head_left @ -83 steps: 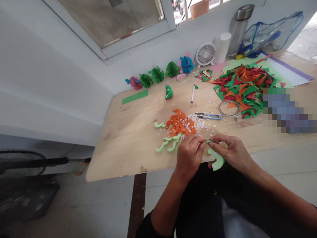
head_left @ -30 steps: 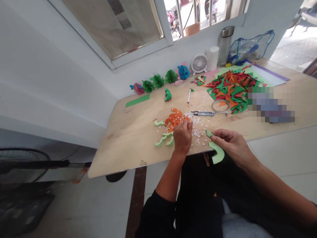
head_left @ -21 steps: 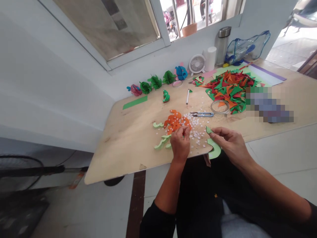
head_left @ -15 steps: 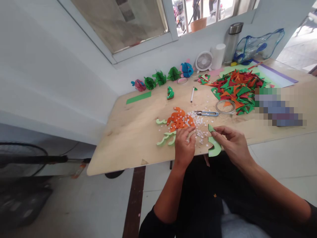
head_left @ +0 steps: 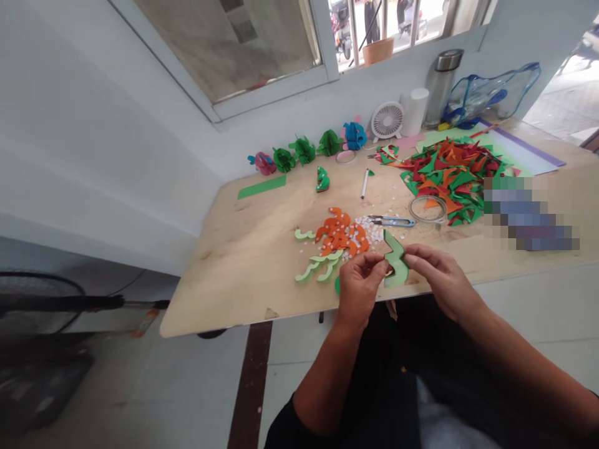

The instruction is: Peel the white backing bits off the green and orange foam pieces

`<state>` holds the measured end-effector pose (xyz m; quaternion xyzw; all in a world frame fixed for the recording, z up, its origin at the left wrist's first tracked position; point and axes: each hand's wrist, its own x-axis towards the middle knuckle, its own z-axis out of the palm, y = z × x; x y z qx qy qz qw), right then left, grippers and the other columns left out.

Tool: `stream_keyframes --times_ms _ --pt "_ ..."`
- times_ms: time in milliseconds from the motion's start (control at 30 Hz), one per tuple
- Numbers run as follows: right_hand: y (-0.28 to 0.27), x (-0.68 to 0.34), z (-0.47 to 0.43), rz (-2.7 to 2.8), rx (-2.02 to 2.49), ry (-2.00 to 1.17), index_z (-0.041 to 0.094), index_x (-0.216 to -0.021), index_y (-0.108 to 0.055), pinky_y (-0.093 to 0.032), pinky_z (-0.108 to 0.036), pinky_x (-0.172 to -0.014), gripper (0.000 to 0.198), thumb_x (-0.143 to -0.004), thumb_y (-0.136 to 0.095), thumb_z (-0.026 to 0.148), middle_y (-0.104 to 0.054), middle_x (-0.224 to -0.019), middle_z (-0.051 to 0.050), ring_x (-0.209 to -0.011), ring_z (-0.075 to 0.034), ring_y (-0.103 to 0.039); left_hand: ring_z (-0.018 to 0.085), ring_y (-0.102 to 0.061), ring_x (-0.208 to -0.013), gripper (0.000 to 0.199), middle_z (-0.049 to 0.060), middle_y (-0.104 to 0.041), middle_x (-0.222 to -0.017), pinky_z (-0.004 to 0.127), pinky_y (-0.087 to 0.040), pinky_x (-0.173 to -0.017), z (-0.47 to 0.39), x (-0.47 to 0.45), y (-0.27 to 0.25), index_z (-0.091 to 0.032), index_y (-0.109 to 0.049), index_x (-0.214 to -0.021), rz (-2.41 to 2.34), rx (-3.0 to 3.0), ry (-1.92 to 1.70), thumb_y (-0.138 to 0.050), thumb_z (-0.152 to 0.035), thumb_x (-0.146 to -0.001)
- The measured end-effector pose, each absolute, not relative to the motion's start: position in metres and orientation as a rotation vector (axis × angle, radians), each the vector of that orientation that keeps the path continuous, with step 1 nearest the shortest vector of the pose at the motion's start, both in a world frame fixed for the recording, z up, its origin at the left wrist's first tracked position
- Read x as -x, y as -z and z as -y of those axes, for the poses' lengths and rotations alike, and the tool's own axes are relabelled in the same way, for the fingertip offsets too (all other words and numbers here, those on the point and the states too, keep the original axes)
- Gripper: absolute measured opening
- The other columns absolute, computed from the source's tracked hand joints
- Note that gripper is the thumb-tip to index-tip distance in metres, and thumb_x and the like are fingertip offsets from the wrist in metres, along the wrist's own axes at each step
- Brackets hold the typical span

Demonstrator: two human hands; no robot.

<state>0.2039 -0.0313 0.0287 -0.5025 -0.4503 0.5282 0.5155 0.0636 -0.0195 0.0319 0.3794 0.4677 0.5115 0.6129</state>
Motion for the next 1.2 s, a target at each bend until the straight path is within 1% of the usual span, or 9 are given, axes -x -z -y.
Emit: stream_keyframes --times_ms 67,167,300,400,467,533,800,1033,1200 --pt "-0.031 -0.205 0.030 1.152 1.213 -1.329 0.019 -0.084 -0.072 -0.049 -0.028 -0.070 0.020 -0.078 -0.067 0.038 -0.071 -0.078 -0.003 -0.074 -0.019 -0.063 0.012 -0.063 -0.062 0.009 0.000 -0.069 -0.066 0.024 -0.050 -0.065 0.018 -0.065 -0.029 -0.015 -0.067 -0.073 -1.103 -0.913 -1.202 -0.070 -0.022 -0.067" --pt "-0.032 -0.206 0.027 1.219 1.264 -1.295 0.018 -0.078 -0.069 -0.046 -0.026 -0.059 0.018 -0.076 -0.067 0.036 -0.067 -0.069 -0.002 -0.063 -0.016 -0.059 0.013 -0.065 -0.064 0.010 0.002 -0.069 -0.068 0.026 -0.051 -0.066 0.015 -0.068 -0.024 -0.015 -0.067 -0.074 -1.129 -0.954 -1.204 -0.069 -0.024 -0.070" --pt "-0.028 -0.207 0.023 1.228 1.362 -1.214 0.018 -0.073 -0.063 -0.041 -0.026 -0.052 0.018 -0.077 -0.063 0.036 -0.061 -0.062 0.000 -0.055 -0.015 -0.053 0.015 -0.065 -0.071 0.013 0.004 -0.071 -0.078 0.028 -0.051 -0.068 0.015 -0.071 -0.019 -0.016 -0.068 -0.087 -1.273 -1.236 -1.287 -0.064 -0.025 -0.078" --pt "-0.024 -0.210 0.021 1.257 1.413 -1.103 0.018 -0.072 -0.061 -0.041 -0.026 -0.055 0.018 -0.078 -0.062 0.035 -0.058 -0.062 0.000 -0.057 -0.015 -0.052 0.018 -0.063 -0.082 0.010 0.006 -0.070 -0.083 0.033 -0.050 -0.078 0.017 -0.071 -0.019 -0.018 -0.068 -0.088 -1.422 -1.819 -1.406 -0.061 -0.021 -0.082" --pt "-0.023 -0.211 0.019 1.298 1.433 -0.994 0.018 -0.070 -0.061 -0.042 -0.026 -0.058 0.017 -0.077 -0.062 0.033 -0.056 -0.062 0.001 -0.060 -0.015 -0.051 0.019 -0.062 -0.083 0.009 0.007 -0.069 -0.081 0.035 -0.049 -0.080 0.016 -0.072 -0.019 -0.017 -0.068 -0.085 -1.419 -2.179 -1.416 -0.059 -0.018 -0.084" --pt "-0.023 -0.211 0.017 1.341 1.455 -0.911 0.019 -0.070 -0.061 -0.043 -0.026 -0.060 0.016 -0.078 -0.062 0.032 -0.056 -0.062 0.001 -0.061 -0.015 -0.052 0.019 -0.060 -0.080 0.010 0.007 -0.068 -0.079 0.034 -0.049 -0.078 0.013 -0.072 -0.019 -0.016 -0.068 -0.086 -1.400 -2.374 -1.389 -0.058 -0.016 -0.085" --pt "-0.021 -0.209 0.012 1.451 1.477 -0.790 0.020 -0.075 -0.067 -0.048 -0.029 -0.067 0.015 -0.080 -0.060 0.033 -0.065 -0.069 -0.001 -0.068 -0.019 -0.061 0.018 -0.059 -0.077 0.012 0.006 -0.069 -0.078 0.032 -0.048 -0.074 0.002 -0.069 -0.018 -0.015 -0.067 -0.084 -1.429 -2.333 -1.275 -0.056 -0.018 -0.087" --pt "-0.022 -0.212 0.012 1.521 1.507 -0.774 0.021 -0.074 -0.065 -0.049 -0.030 -0.065 0.015 -0.082 -0.058 0.032 -0.065 -0.070 -0.003 -0.069 -0.021 -0.061 0.019 -0.056 -0.072 0.019 0.005 -0.065 -0.072 0.032 -0.043 -0.069 -0.005 -0.064 -0.030 -0.016 -0.065 -0.078 -1.386 -2.580 -1.006 -0.051 -0.020 -0.090" --pt "-0.022 -0.213 0.012 1.539 1.510 -0.803 0.021 -0.075 -0.065 -0.048 -0.029 -0.064 0.014 -0.081 -0.058 0.031 -0.064 -0.068 -0.002 -0.067 -0.020 -0.061 0.020 -0.055 -0.074 0.021 0.006 -0.062 -0.072 0.032 -0.041 -0.068 -0.010 -0.062 -0.032 -0.016 -0.062 -0.076 -1.359 -2.675 -0.853 -0.048 -0.018 -0.091"
